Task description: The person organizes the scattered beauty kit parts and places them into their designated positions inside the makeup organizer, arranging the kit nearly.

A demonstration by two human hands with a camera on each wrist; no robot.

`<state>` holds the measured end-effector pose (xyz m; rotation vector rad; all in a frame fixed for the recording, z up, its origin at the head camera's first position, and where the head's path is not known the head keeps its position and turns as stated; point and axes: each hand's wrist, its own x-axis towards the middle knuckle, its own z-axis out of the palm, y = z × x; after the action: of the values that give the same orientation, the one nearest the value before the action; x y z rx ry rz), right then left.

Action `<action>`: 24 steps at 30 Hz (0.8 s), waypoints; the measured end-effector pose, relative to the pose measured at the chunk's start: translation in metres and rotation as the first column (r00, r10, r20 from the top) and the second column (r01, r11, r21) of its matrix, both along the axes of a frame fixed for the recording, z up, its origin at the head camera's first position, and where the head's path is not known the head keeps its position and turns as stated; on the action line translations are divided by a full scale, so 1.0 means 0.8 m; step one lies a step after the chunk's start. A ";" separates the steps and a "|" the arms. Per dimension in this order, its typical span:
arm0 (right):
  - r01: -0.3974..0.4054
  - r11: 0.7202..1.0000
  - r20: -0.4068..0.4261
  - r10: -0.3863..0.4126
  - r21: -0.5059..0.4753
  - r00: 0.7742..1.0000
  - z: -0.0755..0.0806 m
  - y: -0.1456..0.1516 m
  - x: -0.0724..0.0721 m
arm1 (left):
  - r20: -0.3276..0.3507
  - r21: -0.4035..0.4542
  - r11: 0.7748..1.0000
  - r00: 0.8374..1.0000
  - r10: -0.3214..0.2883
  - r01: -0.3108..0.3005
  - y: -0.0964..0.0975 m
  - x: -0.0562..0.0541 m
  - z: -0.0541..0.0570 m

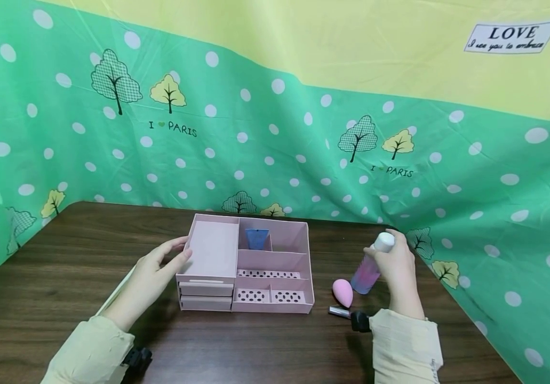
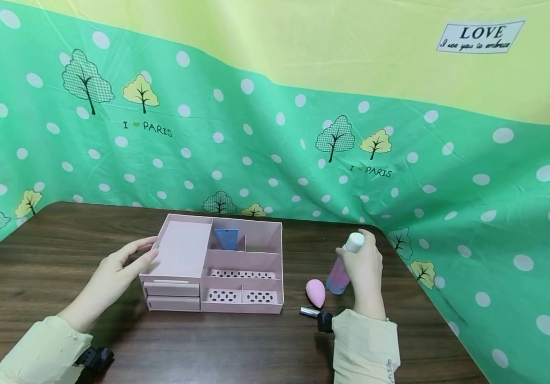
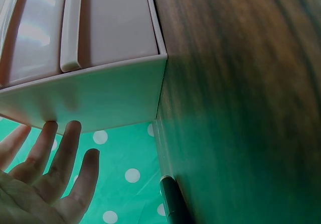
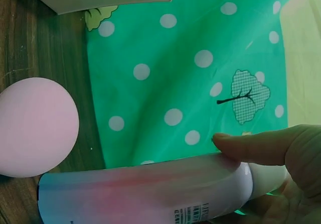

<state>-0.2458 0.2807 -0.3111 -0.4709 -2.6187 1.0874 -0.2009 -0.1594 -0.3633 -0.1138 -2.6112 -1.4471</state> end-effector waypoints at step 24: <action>0.085 0.959 -0.094 -0.114 -0.269 0.989 -0.013 0.012 0.002 | -0.003 0.007 1.000 1.000 0.007 -0.007 0.006 0.008 0.002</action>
<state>-0.2441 0.2905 -0.3216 -0.5755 -2.3394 1.3952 -0.1943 -0.1549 -0.3614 -0.1053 -2.6014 -1.4521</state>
